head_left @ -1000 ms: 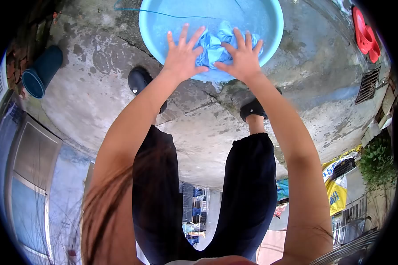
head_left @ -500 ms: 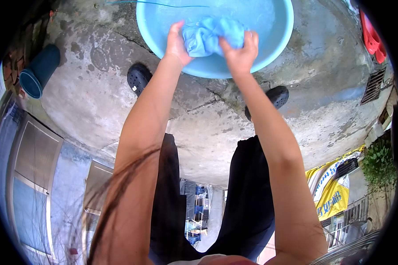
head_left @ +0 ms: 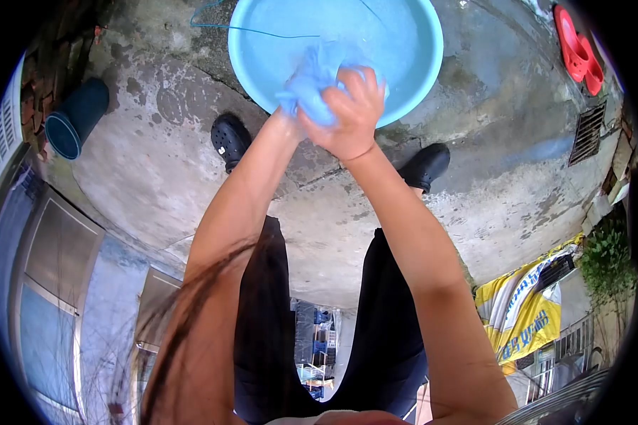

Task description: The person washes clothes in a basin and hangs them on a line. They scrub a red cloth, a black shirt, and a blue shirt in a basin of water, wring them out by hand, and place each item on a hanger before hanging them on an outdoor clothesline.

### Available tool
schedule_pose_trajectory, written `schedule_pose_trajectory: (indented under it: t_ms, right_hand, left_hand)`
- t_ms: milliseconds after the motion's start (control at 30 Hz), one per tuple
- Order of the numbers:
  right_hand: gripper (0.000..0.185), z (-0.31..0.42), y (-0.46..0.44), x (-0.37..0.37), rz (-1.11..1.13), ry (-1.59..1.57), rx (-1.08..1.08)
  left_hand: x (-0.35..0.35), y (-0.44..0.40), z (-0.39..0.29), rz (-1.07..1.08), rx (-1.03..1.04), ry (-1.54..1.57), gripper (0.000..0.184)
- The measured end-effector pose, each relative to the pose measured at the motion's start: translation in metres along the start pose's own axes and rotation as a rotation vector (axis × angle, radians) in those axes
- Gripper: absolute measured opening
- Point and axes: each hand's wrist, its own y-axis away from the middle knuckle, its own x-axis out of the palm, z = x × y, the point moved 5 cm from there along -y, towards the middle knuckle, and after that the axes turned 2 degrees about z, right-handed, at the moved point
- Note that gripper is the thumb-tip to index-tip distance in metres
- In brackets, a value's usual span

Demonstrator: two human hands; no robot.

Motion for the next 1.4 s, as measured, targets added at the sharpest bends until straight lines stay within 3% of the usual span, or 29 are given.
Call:
schedule_pose_trajectory:
  t_ms: [67,133,167,233,267,300,333,367,400,433,467,533,567,600,633,667,700,767,867,933,1000,1067,1133,1167,1233,1267,1333,1400]
  right_hand:
    - [0.023,-0.012,-0.004,0.006,-0.006,0.005,0.067]
    - [0.021,-0.056,0.004,0.022,-0.161,-0.399,0.720]
    - [0.021,-0.063,0.001,0.026,-0.159,-0.400,0.722]
    - [0.027,-0.094,0.015,0.038,-0.288,-0.856,1.275]
    - [0.027,-0.110,0.021,0.041,-0.288,-0.857,1.272]
    - [0.025,-0.129,0.034,0.044,-0.213,-0.635,1.241]
    - [0.023,-0.141,0.042,0.039,-0.141,-0.412,1.206]
    - [0.023,-0.144,0.043,0.028,-0.139,-0.410,1.208]
    - [0.027,-0.138,0.034,0.015,0.021,-0.233,1.015]
    - [0.035,-0.129,0.027,0.008,0.176,-0.061,0.814]
    - [0.035,-0.129,0.030,0.004,0.181,-0.067,0.814]
    - [0.053,-0.115,0.029,0.001,0.319,0.276,0.429]
    - [0.053,-0.110,0.030,0.002,0.322,0.275,0.430]
    - [0.058,-0.102,0.032,0.012,0.496,0.479,0.356]
    - [0.063,-0.099,0.036,0.020,0.667,0.683,0.274]
    - [0.063,-0.104,0.043,0.028,0.669,0.685,0.275]
    - [0.060,-0.111,0.052,0.041,0.687,0.712,0.222]
    - [0.057,-0.129,0.063,0.060,0.714,0.738,0.171]
    - [0.056,-0.152,0.068,0.085,0.883,0.880,0.147]
    - [0.054,-0.159,0.071,0.092,1.106,1.001,0.143]
    - [0.055,-0.155,0.070,0.088,1.156,0.951,0.197]
    - [0.057,-0.153,0.046,0.082,1.169,0.908,0.249]
    - [0.063,-0.150,0.043,0.075,1.548,0.484,0.604]
    - [0.063,-0.141,0.048,0.070,1.542,0.485,0.595]
    - [0.062,-0.103,0.036,0.036,0.784,0.427,0.283]
    - [0.062,-0.085,0.033,0.023,0.780,0.435,0.276]
    - [0.052,-0.027,0.010,-0.012,0.383,-0.086,0.115]
    - [0.048,0.016,-0.012,-0.045,0.400,-0.200,0.045]
  left_hand:
    - [-0.003,-0.003,0.005,-0.144,0.049,-0.042,0.049]
    - [-0.010,-0.004,0.011,-0.267,0.092,-0.115,0.046]
    - [-0.020,-0.003,0.014,-0.306,0.112,-0.170,0.046]
    - [-0.035,-0.001,0.017,-0.419,0.166,-0.337,0.049]
    - [-0.024,0.008,0.011,-0.489,0.194,-0.450,0.052]
    - [-0.027,0.010,0.008,-0.490,0.199,-0.450,0.052]
    - [-0.029,0.013,0.000,-0.410,0.273,-0.705,0.056]
    - [-0.027,0.017,-0.007,-0.323,0.345,-0.958,0.061]
    - [-0.023,0.025,-0.015,-0.324,0.345,-0.959,0.061]
    - [-0.018,0.034,-0.024,-0.406,0.272,-1.424,0.065]
    - [-0.016,0.040,-0.030,-0.486,0.175,-1.887,0.071]
    - [-0.040,0.035,-0.032,-0.533,0.201,-2.049,0.071]
    - [-0.053,0.028,-0.029,-0.571,0.231,-2.211,0.071]
    - [-0.070,0.019,-0.024,-0.569,0.225,-2.209,0.071]
    - [-0.079,0.007,-0.018,-0.533,0.371,-2.386,0.064]
    - [-0.081,-0.003,-0.014,-0.490,0.529,-2.555,0.058]
    - [-0.080,-0.011,-0.015,-0.490,0.528,-2.553,0.058]
    - [-0.091,-0.031,-0.011,-0.485,0.196,-2.746,0.045]
    - [-0.117,-0.061,-0.016,-0.522,0.302,-2.888,0.037]
    - [-0.111,-0.062,-0.024,-0.463,0.219,-2.848,0.033]
    - [-0.106,-0.052,-0.024,-0.412,0.168,-2.809,0.029]
    - [-0.081,-0.023,-0.037,-0.454,0.684,-2.279,0.031]
    - [-0.059,0.011,-0.035,-0.415,0.746,-2.192,0.035]
    - [-0.047,0.031,-0.033,-0.373,0.793,-2.094,0.040]
    - [-0.013,0.072,-0.030,-0.276,0.936,-2.066,0.042]
    - [0.008,0.090,-0.028,-0.195,1.002,-2.048,0.040]
    - [0.041,0.122,-0.023,-0.118,1.078,-2.024,0.038]
    - [0.069,0.150,-0.008,0.196,1.109,-2.018,0.033]
